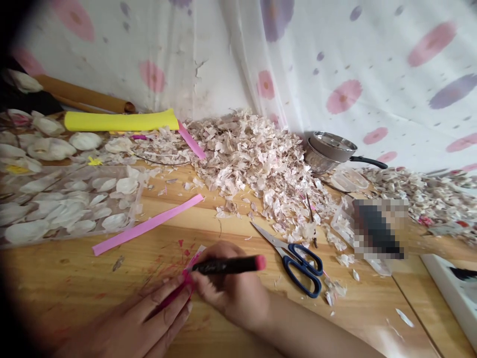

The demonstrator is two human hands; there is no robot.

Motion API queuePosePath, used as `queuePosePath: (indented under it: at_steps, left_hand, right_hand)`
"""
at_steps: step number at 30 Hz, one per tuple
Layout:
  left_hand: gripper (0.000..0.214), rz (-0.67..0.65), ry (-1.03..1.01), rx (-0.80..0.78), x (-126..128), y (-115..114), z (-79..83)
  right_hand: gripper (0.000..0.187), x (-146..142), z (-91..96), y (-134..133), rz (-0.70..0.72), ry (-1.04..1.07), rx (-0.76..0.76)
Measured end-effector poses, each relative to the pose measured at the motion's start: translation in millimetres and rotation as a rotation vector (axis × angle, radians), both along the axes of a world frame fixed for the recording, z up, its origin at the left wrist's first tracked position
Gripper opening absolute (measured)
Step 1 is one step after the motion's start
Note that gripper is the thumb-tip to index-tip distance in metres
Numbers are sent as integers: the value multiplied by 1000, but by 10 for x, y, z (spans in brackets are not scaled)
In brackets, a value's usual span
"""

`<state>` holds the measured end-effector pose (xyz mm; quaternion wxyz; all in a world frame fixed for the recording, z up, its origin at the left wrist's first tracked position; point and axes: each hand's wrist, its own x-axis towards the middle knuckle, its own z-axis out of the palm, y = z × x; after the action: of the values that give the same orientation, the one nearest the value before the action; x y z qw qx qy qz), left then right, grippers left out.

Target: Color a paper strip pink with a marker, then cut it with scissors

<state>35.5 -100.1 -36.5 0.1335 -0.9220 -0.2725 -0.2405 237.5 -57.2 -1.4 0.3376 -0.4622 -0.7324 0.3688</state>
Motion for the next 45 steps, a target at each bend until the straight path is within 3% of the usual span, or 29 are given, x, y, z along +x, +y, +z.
queuePosePath:
  at_steps: [2,6,13,20,25,30,34,36,41,43,45]
  left_hand:
    - [24,-15,22,-7,-4,7,19]
    - [21,-48,36,4,-22,24,26]
    - [26,2,38,5,-4,42,99]
    - [22,-17,70,-10,-13,21,115]
    - [23,-4,67,0,-9,23,62]
    - [22,-6,62,-16,-11,30,93]
    - [27,7,36,-14,2,40,141]
    - [28,6,35,-11,6,36,156]
    - [23,-9,89,-19,-11,19,138]
    - [24,-13,74,-9,-17,17,113]
    - [25,-2,65,-12,-20,18,94]
  right_hand:
    - [7,6,0,18,8,-56,25]
    - [10,30,0,69,-185,-69,69]
    - [8,-23,68,-27,94,-100,27]
    - [8,-2,21,3,-119,-139,88]
    - [6,-8,22,-19,41,-115,39]
    - [9,2,-19,33,-168,-141,90]
    - [7,5,0,12,-4,-146,89]
    - [6,8,-3,21,11,-147,79]
    - [10,31,-14,113,-243,-50,52]
    - [8,32,15,115,-204,-30,65]
    - [5,27,42,97,-75,-77,109]
